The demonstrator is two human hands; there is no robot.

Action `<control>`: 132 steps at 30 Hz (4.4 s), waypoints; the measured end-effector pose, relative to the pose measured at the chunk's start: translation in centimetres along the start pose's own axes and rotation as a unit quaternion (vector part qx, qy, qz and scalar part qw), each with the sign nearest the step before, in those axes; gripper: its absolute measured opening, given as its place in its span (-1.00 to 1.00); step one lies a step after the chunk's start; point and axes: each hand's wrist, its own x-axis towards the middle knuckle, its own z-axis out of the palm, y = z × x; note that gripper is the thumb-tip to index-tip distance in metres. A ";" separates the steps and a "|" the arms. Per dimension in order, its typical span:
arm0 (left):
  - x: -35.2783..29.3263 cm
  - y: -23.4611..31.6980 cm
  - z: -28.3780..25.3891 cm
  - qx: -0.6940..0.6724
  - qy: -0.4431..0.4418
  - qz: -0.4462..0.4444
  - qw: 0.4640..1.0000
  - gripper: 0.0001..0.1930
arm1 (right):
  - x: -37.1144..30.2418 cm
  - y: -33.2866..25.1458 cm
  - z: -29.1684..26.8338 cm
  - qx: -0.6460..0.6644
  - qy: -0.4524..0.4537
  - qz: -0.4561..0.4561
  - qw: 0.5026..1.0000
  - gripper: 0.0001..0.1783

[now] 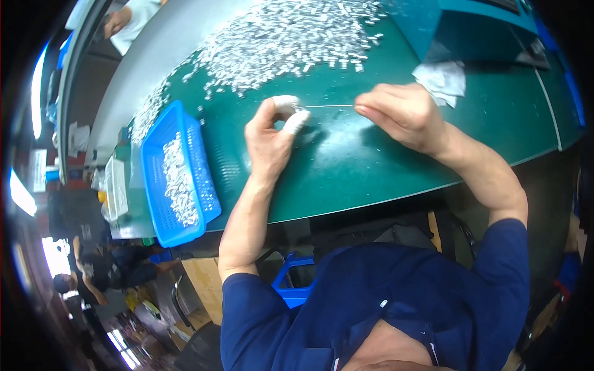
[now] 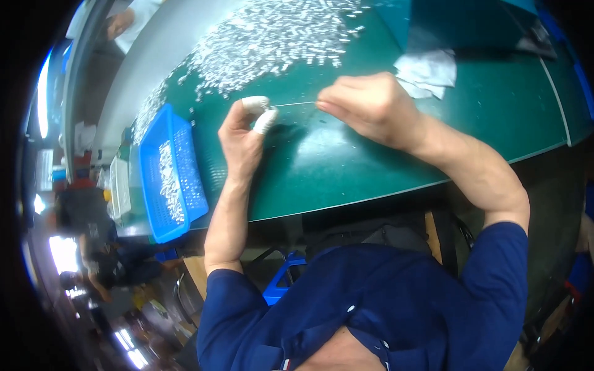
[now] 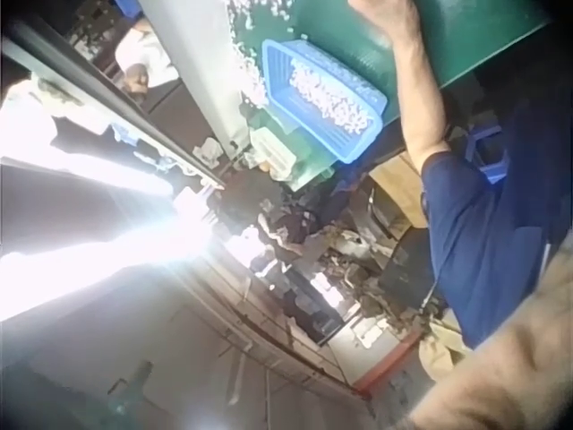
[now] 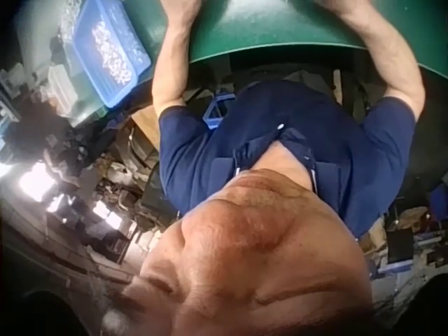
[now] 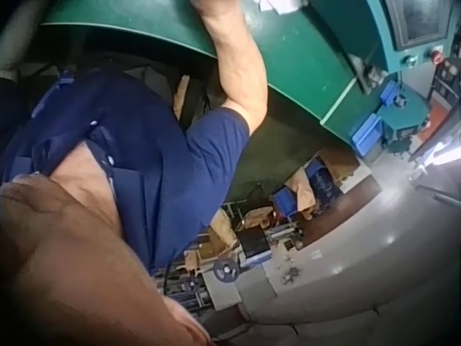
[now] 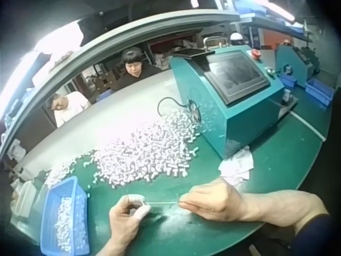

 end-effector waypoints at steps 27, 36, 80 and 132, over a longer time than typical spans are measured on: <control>0.2 0.9 0.1 -0.084 -0.064 -0.061 0.993 -0.78 | -0.7 0.1 1.6 0.303 -0.085 0.462 0.829 -0.76; 0.2 0.7 -0.2 -0.157 -0.111 -0.188 0.963 -0.81 | 0.6 -0.6 -0.3 -0.016 -0.031 0.024 0.999 -0.79; -0.2 0.3 0.4 -0.057 -0.102 -0.064 0.991 -0.81 | -1.7 2.7 0.0 0.349 -0.123 0.501 0.782 -0.80; 0.2 0.5 -0.1 -0.162 -0.100 -0.229 0.955 -0.84 | 0.0 0.6 -0.9 0.044 -0.041 0.056 0.997 -0.85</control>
